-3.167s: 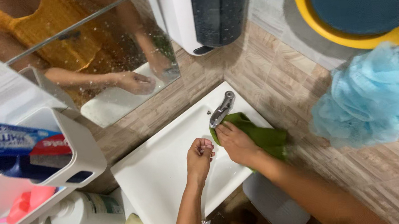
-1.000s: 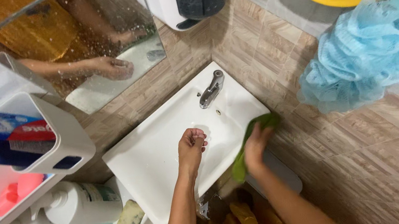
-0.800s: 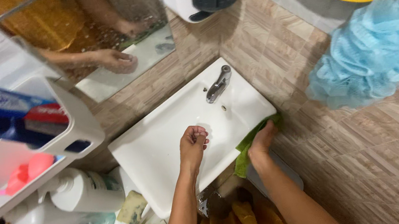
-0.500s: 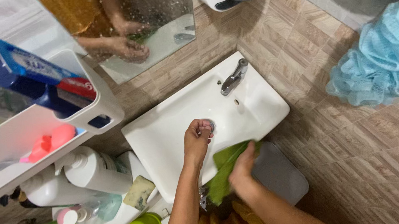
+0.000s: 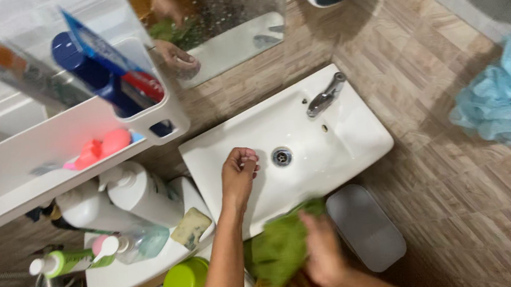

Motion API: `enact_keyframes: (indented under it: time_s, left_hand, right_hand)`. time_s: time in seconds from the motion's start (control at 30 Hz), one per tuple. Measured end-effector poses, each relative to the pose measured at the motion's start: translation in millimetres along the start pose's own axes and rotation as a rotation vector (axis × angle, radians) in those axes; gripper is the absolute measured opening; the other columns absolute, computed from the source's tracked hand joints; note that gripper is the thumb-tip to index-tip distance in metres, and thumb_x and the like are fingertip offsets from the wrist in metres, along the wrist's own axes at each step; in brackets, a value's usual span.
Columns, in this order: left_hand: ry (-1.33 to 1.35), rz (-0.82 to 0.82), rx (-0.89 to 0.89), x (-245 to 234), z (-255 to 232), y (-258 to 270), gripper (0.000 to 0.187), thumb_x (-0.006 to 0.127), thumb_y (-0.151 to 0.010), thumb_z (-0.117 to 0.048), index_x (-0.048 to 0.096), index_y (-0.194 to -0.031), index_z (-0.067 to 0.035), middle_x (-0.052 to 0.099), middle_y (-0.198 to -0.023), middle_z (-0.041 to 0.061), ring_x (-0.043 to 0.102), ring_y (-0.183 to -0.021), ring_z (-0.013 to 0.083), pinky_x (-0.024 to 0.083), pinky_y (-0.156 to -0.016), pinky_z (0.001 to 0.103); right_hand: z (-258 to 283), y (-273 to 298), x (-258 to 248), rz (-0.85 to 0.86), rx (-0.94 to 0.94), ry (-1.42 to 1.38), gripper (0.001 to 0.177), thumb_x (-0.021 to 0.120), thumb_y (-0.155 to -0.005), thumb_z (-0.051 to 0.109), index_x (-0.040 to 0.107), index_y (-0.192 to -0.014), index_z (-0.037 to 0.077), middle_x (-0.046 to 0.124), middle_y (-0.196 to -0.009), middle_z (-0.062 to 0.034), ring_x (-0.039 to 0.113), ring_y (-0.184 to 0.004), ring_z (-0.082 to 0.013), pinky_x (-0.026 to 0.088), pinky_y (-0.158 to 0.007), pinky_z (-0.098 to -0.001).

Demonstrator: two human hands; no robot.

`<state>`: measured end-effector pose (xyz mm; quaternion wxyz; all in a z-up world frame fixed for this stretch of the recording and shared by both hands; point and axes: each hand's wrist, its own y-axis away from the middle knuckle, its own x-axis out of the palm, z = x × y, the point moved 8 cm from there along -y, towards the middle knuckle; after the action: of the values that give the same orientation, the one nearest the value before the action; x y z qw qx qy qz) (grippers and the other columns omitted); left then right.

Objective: The person washes their hands under running water in a bathroom sink, then uses a green cloth to wipe the sink basin and faucet. The person repeatedly wipes the sink surface and faucet area with the cloth.

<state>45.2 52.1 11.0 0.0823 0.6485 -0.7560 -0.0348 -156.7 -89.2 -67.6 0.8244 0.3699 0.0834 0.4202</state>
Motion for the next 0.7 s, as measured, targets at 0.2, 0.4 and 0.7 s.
enact_keyframes:
  time_s: [0.2,0.4,0.7]
  left_hand:
    - [0.011,-0.093,0.02,-42.2,2.6,1.4,0.005,0.059,-0.094,-0.007,0.062,-0.099,-0.006,0.064,-0.089,0.002,0.06,-0.076,0.0111,0.049,-0.068,0.027]
    - [0.055,-0.155,-0.028,-63.7,8.9,10.5,0.006,0.059,-0.094,-0.008,0.062,-0.1,-0.006,0.065,-0.089,0.001,0.061,-0.077,0.0101,0.049,-0.068,0.025]
    - [0.129,-0.195,0.0,-78.5,2.0,23.0,0.005,0.06,-0.095,-0.007,0.063,-0.1,-0.006,0.064,-0.088,0.0,0.06,-0.076,0.0091,0.049,-0.067,0.024]
  right_hand:
    - [163.3,-13.9,16.2,0.17,-0.743,0.912,0.055,0.056,-0.097,0.042,0.051,-0.133,0.002,0.064,-0.123,-0.0166,0.061,-0.116,-0.0281,0.045,-0.106,-0.0523]
    - [108.1,-63.3,70.0,0.416,-0.453,2.002,0.061,0.036,-0.107,0.056,0.069,-0.113,0.005,0.068,-0.121,-0.0146,0.061,-0.12,-0.0301,0.033,-0.118,-0.0578]
    - [9.4,-150.7,200.8,0.316,-0.68,1.468,0.069,0.047,-0.096,0.043,0.031,-0.149,0.001,0.025,-0.154,-0.0344,0.023,-0.148,-0.0555,0.026,-0.107,-0.0748]
